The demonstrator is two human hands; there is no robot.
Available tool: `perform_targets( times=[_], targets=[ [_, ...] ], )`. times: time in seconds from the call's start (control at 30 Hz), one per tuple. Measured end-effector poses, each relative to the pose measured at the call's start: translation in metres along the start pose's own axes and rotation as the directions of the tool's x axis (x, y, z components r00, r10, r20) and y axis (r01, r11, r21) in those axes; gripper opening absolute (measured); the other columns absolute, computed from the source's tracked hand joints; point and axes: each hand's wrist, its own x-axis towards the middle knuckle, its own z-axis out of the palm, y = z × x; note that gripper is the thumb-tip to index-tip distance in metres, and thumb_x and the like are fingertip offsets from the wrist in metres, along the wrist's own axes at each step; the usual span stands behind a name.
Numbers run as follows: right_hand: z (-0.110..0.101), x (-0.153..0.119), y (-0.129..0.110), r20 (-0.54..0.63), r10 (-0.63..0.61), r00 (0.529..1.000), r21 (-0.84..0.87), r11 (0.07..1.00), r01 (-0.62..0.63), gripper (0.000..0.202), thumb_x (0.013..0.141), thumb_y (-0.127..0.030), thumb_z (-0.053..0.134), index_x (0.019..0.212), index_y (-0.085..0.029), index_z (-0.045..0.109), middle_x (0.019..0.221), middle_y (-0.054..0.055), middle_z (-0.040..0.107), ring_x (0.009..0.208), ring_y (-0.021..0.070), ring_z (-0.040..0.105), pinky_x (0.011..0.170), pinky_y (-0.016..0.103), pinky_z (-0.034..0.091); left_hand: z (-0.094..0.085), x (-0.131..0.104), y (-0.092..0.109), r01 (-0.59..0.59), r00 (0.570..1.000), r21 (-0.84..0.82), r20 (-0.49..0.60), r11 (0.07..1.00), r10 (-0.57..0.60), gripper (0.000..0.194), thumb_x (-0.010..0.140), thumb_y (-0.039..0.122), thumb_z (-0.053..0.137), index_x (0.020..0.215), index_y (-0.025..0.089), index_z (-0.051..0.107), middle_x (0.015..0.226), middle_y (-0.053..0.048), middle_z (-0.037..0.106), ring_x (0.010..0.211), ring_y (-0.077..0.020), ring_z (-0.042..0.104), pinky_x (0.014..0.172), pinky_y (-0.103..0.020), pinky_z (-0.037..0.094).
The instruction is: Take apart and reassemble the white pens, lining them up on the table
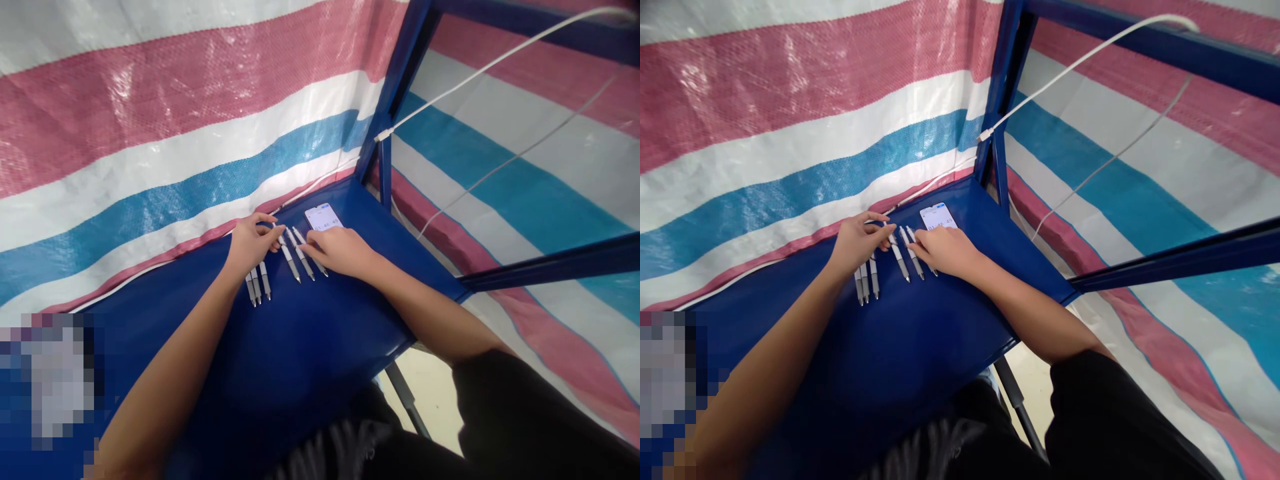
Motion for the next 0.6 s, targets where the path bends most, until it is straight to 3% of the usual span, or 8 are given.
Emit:
perform_targets(
  times=[0.17, 0.27, 0.37, 0.47, 0.6],
  targets=[
    [0.001, 0.001, 0.003, -0.028, -0.001, 1.0, 0.018, 1.0, 0.001, 0.036, 0.116, -0.046, 0.05, 0.109, -0.02, 0.073, 0.101, 0.009, 0.081, 0.09, 0.0229, 0.073, 0.065, 0.032, 0.028, 0.004, 0.003, 0.0, 0.059, 0.997, 0.086, 0.043, 0.995, -0.063, 0.038, 0.083, 0.04, 0.09, 0.101, 0.019, 0.063, 0.064, -0.003, 0.074, 0.058, -0.0208, 0.074, 0.06, -0.031, 0.06],
    [0.001, 0.001, 0.004, -0.039, -0.005, 0.999, 0.019, 1.0, 0.005, 0.037, 0.116, -0.047, 0.049, 0.11, -0.019, 0.073, 0.1, 0.009, 0.081, 0.089, 0.0228, 0.073, 0.064, 0.032, 0.026, 0.003, 0.001, 0.005, -0.01, 0.999, 0.258, 0.04, 0.966, -0.001, 0.029, 0.089, 0.04, 0.082, 0.101, 0.02, 0.065, 0.07, -0.003, 0.074, 0.064, -0.0218, 0.074, 0.066, -0.034, 0.06],
    [0.0, 0.0, 0.001, -0.046, -0.022, 0.999, 0.004, 1.0, 0.023, 0.038, 0.117, -0.046, 0.048, 0.109, -0.018, 0.073, 0.1, 0.009, 0.082, 0.089, 0.023, 0.073, 0.064, 0.033, 0.025, -0.006, -0.006, 0.01, -0.122, 0.989, 0.565, -0.002, 0.816, 0.149, 0.023, 0.093, 0.039, 0.076, 0.103, 0.021, 0.067, 0.082, -0.005, 0.074, 0.08, -0.0255, 0.075, 0.08, -0.038, 0.059],
    [-0.001, -0.004, -0.005, -0.022, -0.069, 0.997, -0.022, 0.997, 0.068, 0.039, 0.118, -0.046, 0.046, 0.111, -0.018, 0.072, 0.099, 0.01, 0.082, 0.087, 0.0233, 0.073, 0.065, 0.033, 0.026, -0.018, -0.018, 0.011, -0.08, 0.984, 0.769, -0.04, 0.634, 0.172, 0.025, 0.094, 0.044, 0.074, 0.102, 0.022, 0.065, 0.09, -0.009, 0.073, 0.095, -0.0338, 0.074, 0.088, -0.044, 0.058],
    [0.0, -0.011, -0.021, 0.069, -0.209, 0.975, -0.013, 0.977, 0.211, 0.037, 0.117, -0.046, 0.048, 0.112, -0.017, 0.071, 0.098, 0.009, 0.081, 0.087, 0.0233, 0.074, 0.066, 0.033, 0.027, -0.023, -0.028, 0.001, -0.036, 0.99, 0.797, -0.055, 0.603, 0.133, 0.024, 0.092, 0.041, 0.074, 0.103, 0.023, 0.062, 0.09, -0.011, 0.071, 0.096, -0.0388, 0.074, 0.09, -0.048, 0.057]
  ],
)
